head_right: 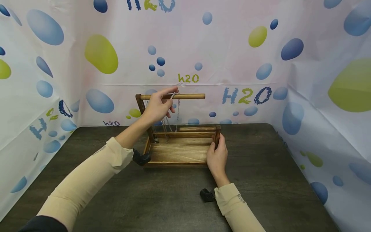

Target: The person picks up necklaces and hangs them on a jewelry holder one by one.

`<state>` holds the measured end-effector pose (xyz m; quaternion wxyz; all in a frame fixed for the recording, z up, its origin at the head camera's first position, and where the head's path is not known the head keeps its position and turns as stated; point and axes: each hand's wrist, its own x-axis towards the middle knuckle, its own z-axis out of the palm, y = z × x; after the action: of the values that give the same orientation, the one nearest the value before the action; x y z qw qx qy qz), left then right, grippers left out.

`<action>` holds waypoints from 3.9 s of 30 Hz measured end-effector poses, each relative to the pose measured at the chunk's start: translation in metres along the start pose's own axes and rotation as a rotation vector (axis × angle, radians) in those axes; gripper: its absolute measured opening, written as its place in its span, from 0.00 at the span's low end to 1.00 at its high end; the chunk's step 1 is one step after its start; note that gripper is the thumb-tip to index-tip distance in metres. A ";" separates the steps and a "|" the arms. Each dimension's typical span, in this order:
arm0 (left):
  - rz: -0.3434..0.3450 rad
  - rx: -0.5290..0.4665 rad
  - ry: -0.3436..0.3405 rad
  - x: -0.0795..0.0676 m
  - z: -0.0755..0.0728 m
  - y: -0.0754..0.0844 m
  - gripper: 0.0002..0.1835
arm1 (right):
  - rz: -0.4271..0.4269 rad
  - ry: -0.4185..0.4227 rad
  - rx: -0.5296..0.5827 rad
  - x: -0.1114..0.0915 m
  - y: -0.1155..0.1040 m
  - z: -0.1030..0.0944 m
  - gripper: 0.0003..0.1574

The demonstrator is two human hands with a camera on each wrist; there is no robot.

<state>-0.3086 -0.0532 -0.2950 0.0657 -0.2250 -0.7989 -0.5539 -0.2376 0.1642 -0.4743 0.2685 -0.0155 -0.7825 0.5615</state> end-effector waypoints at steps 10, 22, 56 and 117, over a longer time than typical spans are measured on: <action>0.001 -0.037 0.042 -0.005 0.000 -0.005 0.29 | 0.010 -0.003 -0.003 0.002 -0.001 0.001 0.24; 0.024 -0.084 0.092 -0.010 0.003 -0.008 0.30 | 0.005 0.010 -0.007 0.002 0.001 0.002 0.24; 0.048 -0.238 0.075 -0.041 0.022 -0.040 0.29 | 0.001 0.008 -0.028 0.003 -0.002 0.001 0.24; -0.135 0.034 0.008 -0.108 -0.041 -0.120 0.13 | 0.030 -0.006 -0.024 0.003 0.000 0.002 0.24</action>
<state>-0.2700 -0.1558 -0.4205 0.0351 -0.1672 -0.8214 -0.5441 -0.2410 0.1639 -0.4734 0.2574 -0.0286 -0.7898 0.5561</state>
